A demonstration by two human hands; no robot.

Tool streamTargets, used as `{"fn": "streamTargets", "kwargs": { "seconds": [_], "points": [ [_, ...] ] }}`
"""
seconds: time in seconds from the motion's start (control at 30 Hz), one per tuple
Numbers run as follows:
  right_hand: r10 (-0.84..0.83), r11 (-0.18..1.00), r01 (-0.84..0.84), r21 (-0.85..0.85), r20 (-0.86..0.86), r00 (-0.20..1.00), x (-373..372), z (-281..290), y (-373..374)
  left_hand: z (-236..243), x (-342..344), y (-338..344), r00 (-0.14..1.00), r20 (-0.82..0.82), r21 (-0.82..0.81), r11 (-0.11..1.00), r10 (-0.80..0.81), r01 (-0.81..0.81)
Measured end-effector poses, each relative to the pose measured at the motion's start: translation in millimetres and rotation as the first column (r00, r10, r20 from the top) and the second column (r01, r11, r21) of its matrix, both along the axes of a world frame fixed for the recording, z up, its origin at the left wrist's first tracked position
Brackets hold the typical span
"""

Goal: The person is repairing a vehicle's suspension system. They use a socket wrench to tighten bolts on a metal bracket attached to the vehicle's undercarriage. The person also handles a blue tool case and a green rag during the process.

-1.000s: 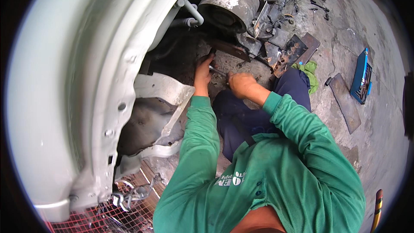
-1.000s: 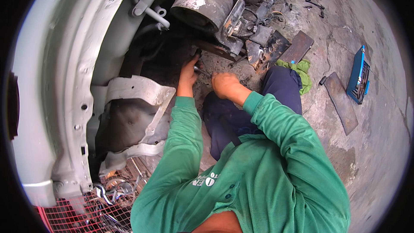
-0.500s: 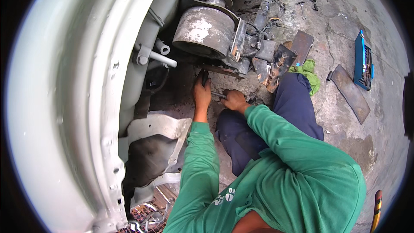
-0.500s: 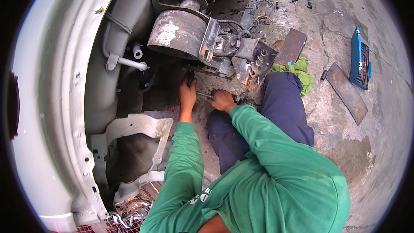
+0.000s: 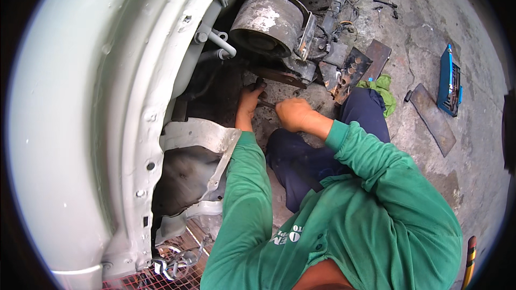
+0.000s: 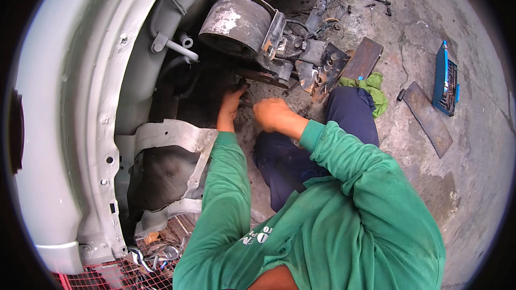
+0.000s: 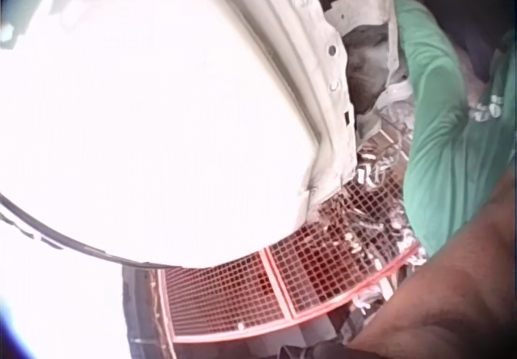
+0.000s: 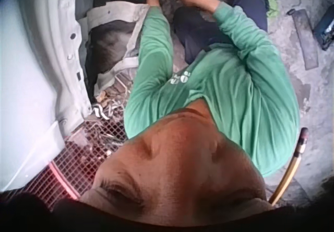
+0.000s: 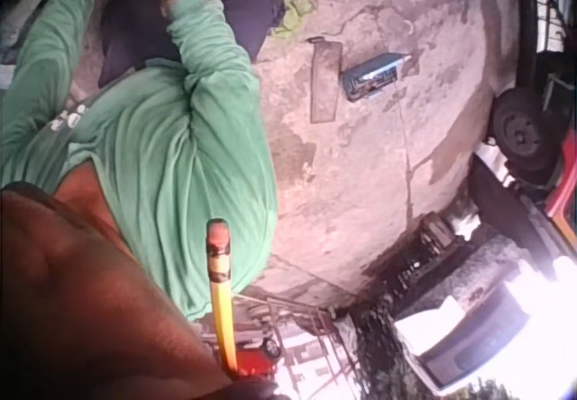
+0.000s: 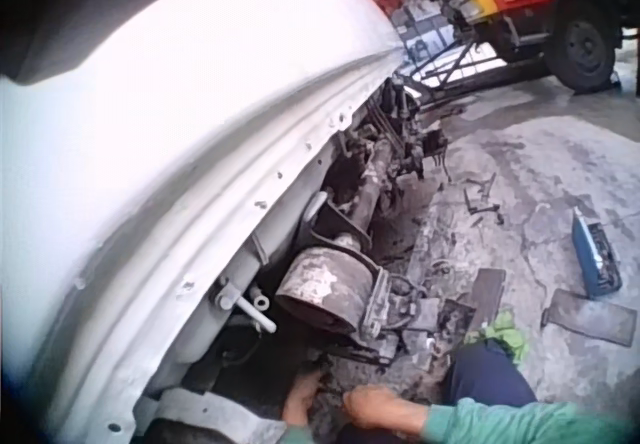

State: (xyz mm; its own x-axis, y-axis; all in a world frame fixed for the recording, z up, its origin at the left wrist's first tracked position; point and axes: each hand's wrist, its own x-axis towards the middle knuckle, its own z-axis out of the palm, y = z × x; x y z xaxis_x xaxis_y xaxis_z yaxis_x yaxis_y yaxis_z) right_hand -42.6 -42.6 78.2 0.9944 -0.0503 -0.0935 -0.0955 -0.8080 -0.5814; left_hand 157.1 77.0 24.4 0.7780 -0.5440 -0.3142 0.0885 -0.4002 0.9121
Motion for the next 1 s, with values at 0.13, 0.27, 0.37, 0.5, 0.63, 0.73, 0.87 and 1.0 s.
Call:
{"fn": "streamTargets", "kwargs": {
  "seconds": [0.13, 0.27, 0.37, 0.5, 0.63, 0.73, 0.87, 1.0],
  "points": [
    [-0.288, 0.947, 0.274, 0.170, 0.062, 0.956, -1, -52, 15, 1, -7, -8, 0.924, 0.368, 0.110, 0.992, -0.099, 0.062],
    [-0.310, 0.918, 0.286, 0.275, 0.048, 0.949, -1, -75, 23, -5, -20, 4, 0.751, 0.646, 0.206, 0.979, -0.134, -0.003],
    [-0.360, 0.882, 0.311, 0.354, 0.081, 0.929, 18, -127, 31, -9, -24, 1, 0.566, 0.814, 0.197, 0.979, -0.135, -0.050],
    [-0.382, 0.889, 0.281, 0.361, 0.247, 0.891, 61, -188, 36, -9, -35, -12, 0.431, 0.883, 0.280, 0.945, -0.184, -0.170],
    [-0.337, 0.875, 0.277, 0.397, 0.090, 0.937, 74, -182, 27, -4, -40, -16, 0.477, 0.837, 0.437, 0.853, -0.269, -0.286],
    [-0.215, 0.878, 0.254, 0.405, -0.141, 0.966, 67, -156, 11, -4, -19, -15, 0.570, 0.790, 0.355, 0.927, -0.225, -0.125],
    [-0.038, 0.939, 0.057, 0.339, -0.061, 0.997, 6, -52, -13, 5, 3, 6, 0.982, 0.185, 0.171, 0.985, -0.030, -0.002],
    [0.033, 0.999, -0.031, -0.032, 0.055, 0.998, -15, 41, -9, 3, 4, 3, 0.982, -0.186, 0.024, 0.999, 0.046, -0.042]
  ]
}}
